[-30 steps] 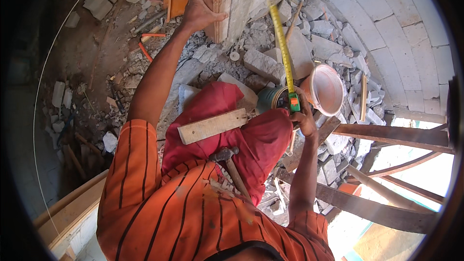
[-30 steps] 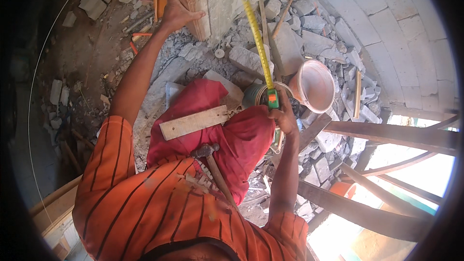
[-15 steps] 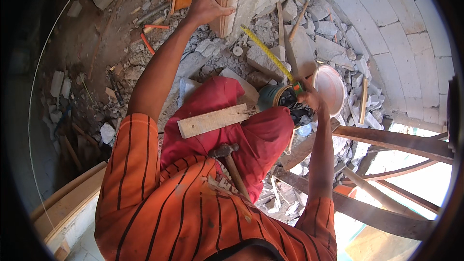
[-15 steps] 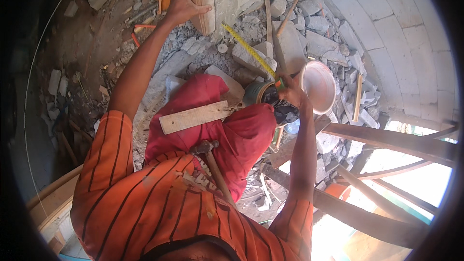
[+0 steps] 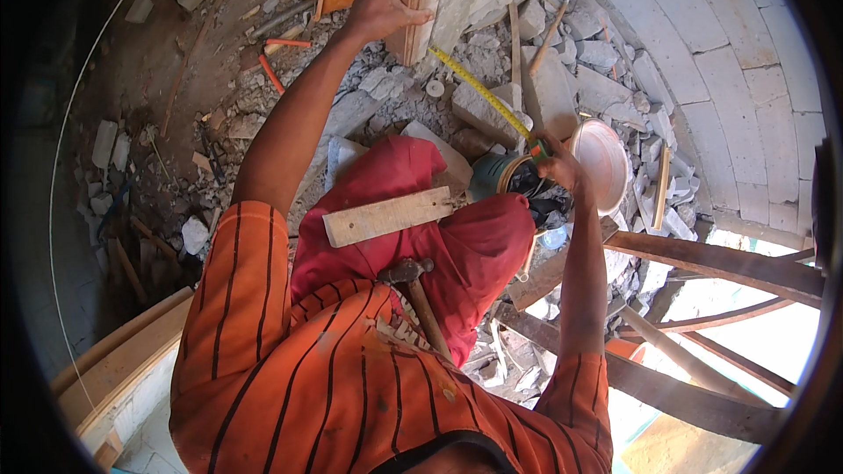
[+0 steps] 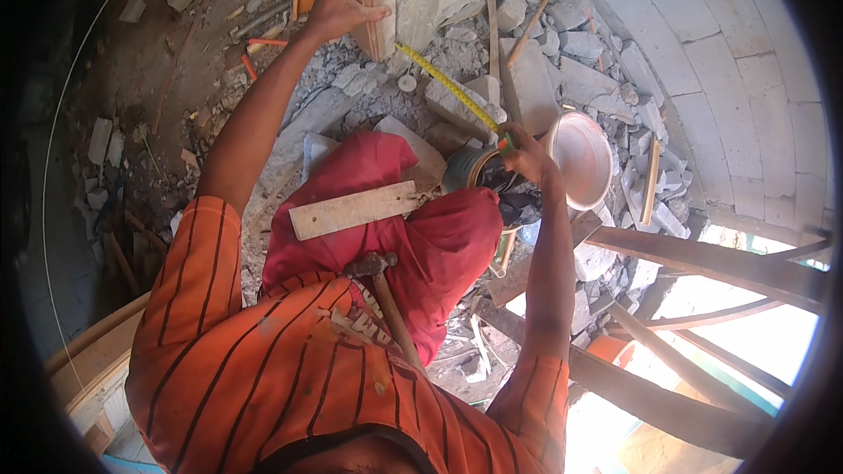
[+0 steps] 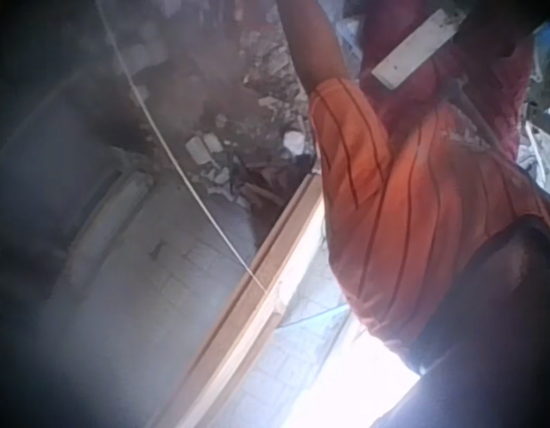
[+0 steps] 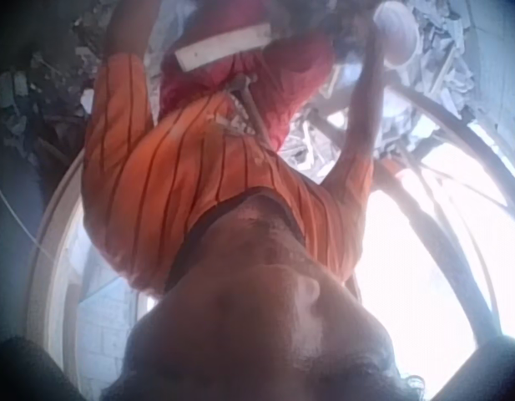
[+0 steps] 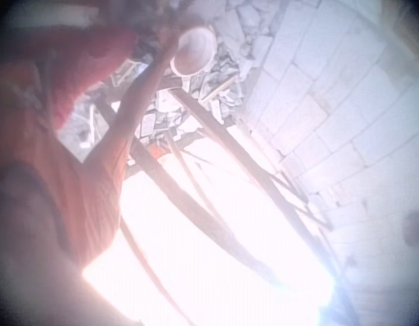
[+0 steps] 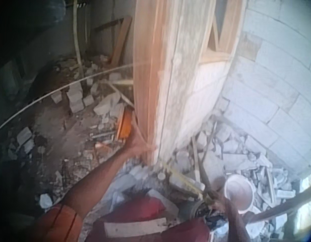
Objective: The person uses a tape measure to measure a wooden frame and hammers a wooden block into place.
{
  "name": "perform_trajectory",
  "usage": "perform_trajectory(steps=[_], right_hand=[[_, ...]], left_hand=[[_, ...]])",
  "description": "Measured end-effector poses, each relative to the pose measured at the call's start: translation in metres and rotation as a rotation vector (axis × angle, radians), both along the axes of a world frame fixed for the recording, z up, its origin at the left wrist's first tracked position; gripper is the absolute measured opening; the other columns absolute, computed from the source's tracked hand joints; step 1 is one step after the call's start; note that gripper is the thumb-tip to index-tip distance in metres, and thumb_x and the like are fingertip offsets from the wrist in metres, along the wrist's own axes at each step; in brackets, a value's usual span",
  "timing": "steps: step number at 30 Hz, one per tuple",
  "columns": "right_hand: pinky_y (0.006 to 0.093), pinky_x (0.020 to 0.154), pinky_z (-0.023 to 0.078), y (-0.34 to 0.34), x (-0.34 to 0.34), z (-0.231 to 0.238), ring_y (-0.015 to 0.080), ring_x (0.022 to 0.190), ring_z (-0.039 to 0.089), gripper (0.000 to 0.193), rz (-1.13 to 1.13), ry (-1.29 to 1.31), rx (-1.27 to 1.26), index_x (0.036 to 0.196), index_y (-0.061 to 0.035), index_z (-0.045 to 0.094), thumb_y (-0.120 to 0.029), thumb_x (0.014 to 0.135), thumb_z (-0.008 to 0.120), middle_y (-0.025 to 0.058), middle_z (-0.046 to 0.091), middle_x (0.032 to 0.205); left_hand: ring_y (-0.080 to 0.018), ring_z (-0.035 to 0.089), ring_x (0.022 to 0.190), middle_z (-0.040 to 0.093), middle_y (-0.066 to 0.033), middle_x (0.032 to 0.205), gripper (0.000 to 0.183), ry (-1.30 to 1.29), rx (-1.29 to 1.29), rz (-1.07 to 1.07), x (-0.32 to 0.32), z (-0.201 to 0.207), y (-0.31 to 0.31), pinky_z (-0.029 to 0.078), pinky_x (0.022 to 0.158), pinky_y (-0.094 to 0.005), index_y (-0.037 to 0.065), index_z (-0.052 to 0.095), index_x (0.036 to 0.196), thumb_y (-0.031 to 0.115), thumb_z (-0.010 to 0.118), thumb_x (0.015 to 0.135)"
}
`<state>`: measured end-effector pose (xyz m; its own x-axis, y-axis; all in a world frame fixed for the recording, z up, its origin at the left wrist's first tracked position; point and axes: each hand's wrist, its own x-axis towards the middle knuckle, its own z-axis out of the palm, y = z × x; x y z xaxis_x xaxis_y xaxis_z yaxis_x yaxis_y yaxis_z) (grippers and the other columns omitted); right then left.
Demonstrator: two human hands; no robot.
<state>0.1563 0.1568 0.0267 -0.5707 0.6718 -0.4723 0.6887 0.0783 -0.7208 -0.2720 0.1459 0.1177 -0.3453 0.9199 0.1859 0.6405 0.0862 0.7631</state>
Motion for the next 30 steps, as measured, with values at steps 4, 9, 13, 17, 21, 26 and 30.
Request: perform_trajectory(steps=[4,9,13,17,21,26,30], right_hand=[[0.0283,0.062,0.044,0.001,-0.006,-0.002,0.0165,0.073,0.05,0.068,0.015,0.03,0.011,0.123,-0.0045,0.053,-0.011,0.055,0.058,0.0055,0.053,0.09],[0.0293,0.064,0.045,0.0,-0.007,-0.007,0.0177,0.076,0.052,0.07,-0.032,0.001,0.021,0.123,-0.0058,0.053,-0.011,0.054,0.059,0.0066,0.055,0.095],[0.0293,0.062,0.045,-0.001,-0.008,-0.009,0.0171,0.074,0.053,0.072,-0.036,0.026,0.004,0.127,-0.008,0.053,-0.01,0.055,0.059,0.0069,0.056,0.093],[0.0288,0.06,0.045,-0.002,-0.013,-0.007,0.0168,0.07,0.053,0.073,-0.029,0.013,0.008,0.129,-0.009,0.053,-0.01,0.057,0.059,0.0067,0.056,0.089],[0.0277,0.058,0.044,-0.004,-0.019,0.0,0.0163,0.067,0.051,0.072,-0.073,0.008,-0.083,0.129,-0.0098,0.054,-0.01,0.057,0.059,0.0061,0.056,0.087],[0.0282,0.052,0.042,-0.002,-0.023,0.013,0.0143,0.063,0.052,0.068,-0.132,-0.007,-0.211,0.129,-0.0047,0.052,-0.008,0.062,0.06,0.0085,0.057,0.085],[0.0269,0.048,0.039,0.0,-0.02,0.006,0.0137,0.06,0.051,0.069,-0.109,0.024,-0.178,0.13,-0.0048,0.052,-0.01,0.061,0.06,0.0072,0.057,0.084]], left_hand=[[-0.0396,0.021,0.144,0.002,-0.0295,0.155,0.146,0.031,0.022,0.01,-0.001,-0.003,0.001,0.028,0.117,-0.0459,0.004,-0.028,0.146,0.029,0.09,0.063],[-0.0393,0.023,0.143,0.002,-0.0295,0.155,0.147,-0.003,0.026,0.005,0.0,0.0,0.002,0.029,0.117,-0.0462,0.005,-0.029,0.146,0.027,0.09,0.063],[-0.0393,0.025,0.143,0.003,-0.0297,0.155,0.147,-0.016,-0.002,0.01,0.001,0.004,0.0,0.03,0.117,-0.0465,0.005,-0.029,0.146,0.027,0.09,0.063],[-0.0399,0.025,0.142,0.003,-0.0297,0.155,0.146,-0.017,0.047,-0.011,0.0,0.001,0.0,0.031,0.116,-0.0464,0.006,-0.028,0.147,0.026,0.09,0.063],[-0.0399,0.025,0.142,0.005,-0.0294,0.155,0.145,-0.038,0.033,-0.004,0.0,0.001,0.001,0.032,0.115,-0.0463,0.006,-0.026,0.148,0.025,0.09,0.062],[-0.0386,0.025,0.142,0.009,-0.0282,0.154,0.145,-0.025,0.142,0.002,-0.001,-0.003,0.003,0.032,0.114,-0.0459,0.006,-0.023,0.149,0.025,0.09,0.061],[-0.038,0.025,0.142,0.013,-0.0277,0.153,0.144,-0.043,0.196,-0.036,-0.002,-0.003,0.001,0.031,0.115,-0.0455,0.006,-0.022,0.149,0.025,0.09,0.061]])
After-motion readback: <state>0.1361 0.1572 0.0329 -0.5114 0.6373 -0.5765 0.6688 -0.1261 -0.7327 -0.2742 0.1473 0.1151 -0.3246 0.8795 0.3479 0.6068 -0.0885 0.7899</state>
